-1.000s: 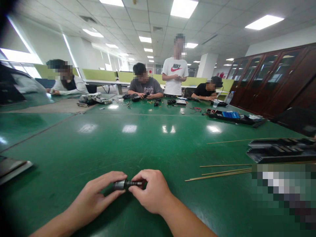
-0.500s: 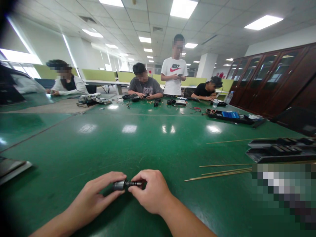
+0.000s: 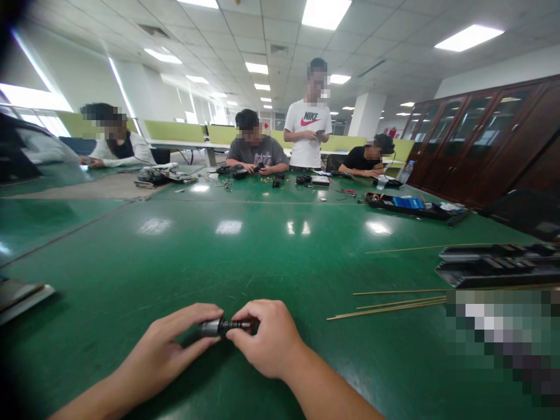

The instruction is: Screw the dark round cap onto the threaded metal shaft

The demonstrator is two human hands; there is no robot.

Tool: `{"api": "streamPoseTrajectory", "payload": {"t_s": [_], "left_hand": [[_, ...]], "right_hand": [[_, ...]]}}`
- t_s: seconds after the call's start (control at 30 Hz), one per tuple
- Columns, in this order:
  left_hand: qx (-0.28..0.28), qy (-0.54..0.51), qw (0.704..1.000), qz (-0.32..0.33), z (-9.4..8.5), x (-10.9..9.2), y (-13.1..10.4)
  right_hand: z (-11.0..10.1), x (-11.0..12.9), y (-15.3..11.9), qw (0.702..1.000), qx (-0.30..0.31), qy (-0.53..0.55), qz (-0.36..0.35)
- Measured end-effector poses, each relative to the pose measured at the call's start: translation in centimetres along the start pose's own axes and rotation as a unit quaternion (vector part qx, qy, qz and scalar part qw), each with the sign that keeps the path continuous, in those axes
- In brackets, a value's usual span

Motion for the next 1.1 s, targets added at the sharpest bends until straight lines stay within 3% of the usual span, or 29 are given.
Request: {"api": "streamPoseTrajectory", "payload": {"t_s": [1.1], "left_hand": [[-0.013, 0.01, 1.0, -0.003, -0.61, 0.27, -0.19]], "right_hand": [[-0.2, 0.07, -0.07, 1.0, -0.003, 0.005, 0.009]]}}
Point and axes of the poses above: each hand's wrist, its own y-axis towards the middle knuckle, its own z-axis out of the palm, x = y × z, the point moved 10 cm from there along y, towards the middle knuckle, and after that the axes turned 4 degrees about y, right-handed, at the moved point
